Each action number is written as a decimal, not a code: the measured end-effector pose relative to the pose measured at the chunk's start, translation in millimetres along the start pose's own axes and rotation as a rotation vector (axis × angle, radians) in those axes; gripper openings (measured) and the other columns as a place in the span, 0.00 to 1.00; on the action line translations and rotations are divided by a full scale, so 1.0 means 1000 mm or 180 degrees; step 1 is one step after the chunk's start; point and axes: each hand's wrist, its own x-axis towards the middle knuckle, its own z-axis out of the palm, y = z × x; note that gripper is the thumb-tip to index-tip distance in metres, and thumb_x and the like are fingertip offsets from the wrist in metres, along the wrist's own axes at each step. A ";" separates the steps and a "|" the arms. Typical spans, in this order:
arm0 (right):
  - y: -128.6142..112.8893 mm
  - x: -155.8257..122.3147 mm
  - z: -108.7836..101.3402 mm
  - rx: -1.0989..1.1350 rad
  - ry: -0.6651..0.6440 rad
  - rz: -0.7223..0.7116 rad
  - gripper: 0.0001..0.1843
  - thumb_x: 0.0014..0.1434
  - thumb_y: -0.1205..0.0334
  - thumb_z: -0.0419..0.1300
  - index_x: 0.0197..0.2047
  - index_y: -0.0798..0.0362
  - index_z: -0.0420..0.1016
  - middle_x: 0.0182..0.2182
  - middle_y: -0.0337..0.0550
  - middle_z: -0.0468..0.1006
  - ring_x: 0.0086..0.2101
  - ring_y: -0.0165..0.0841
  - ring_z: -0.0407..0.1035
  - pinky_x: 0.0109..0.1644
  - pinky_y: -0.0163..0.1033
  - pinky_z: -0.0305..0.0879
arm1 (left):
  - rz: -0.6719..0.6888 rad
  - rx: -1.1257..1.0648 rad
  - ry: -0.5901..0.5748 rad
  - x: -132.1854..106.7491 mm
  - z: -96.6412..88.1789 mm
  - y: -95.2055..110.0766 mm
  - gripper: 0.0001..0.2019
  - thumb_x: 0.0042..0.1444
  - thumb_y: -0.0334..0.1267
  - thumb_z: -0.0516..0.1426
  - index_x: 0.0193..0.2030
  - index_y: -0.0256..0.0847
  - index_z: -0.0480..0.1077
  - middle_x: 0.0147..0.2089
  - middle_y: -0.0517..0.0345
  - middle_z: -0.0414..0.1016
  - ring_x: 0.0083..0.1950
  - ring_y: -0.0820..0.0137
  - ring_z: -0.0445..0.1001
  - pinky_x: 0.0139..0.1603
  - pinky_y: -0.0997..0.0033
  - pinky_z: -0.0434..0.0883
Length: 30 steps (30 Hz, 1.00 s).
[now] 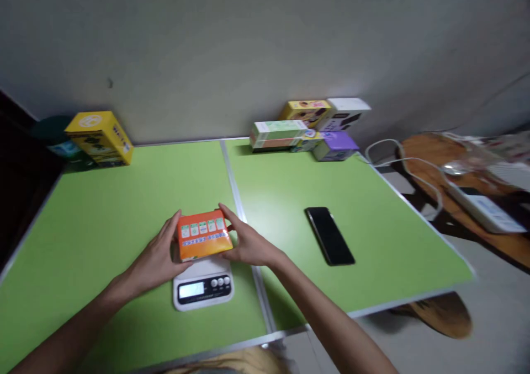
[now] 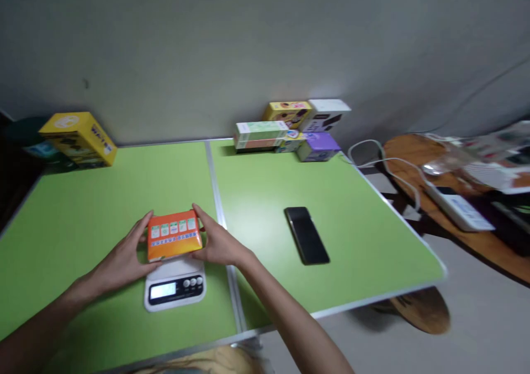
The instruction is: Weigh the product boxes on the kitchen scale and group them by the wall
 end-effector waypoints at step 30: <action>0.184 0.010 -0.469 0.0180 0.4024 0.0117 0.27 0.51 0.39 0.54 0.42 0.54 0.67 0.42 0.48 0.75 0.46 0.42 0.69 0.51 0.48 0.65 | 0.1039 -0.1080 0.0585 0.441 0.252 0.342 0.44 0.48 0.26 0.60 0.68 0.29 0.41 0.72 0.36 0.38 0.73 0.59 0.38 0.71 0.66 0.41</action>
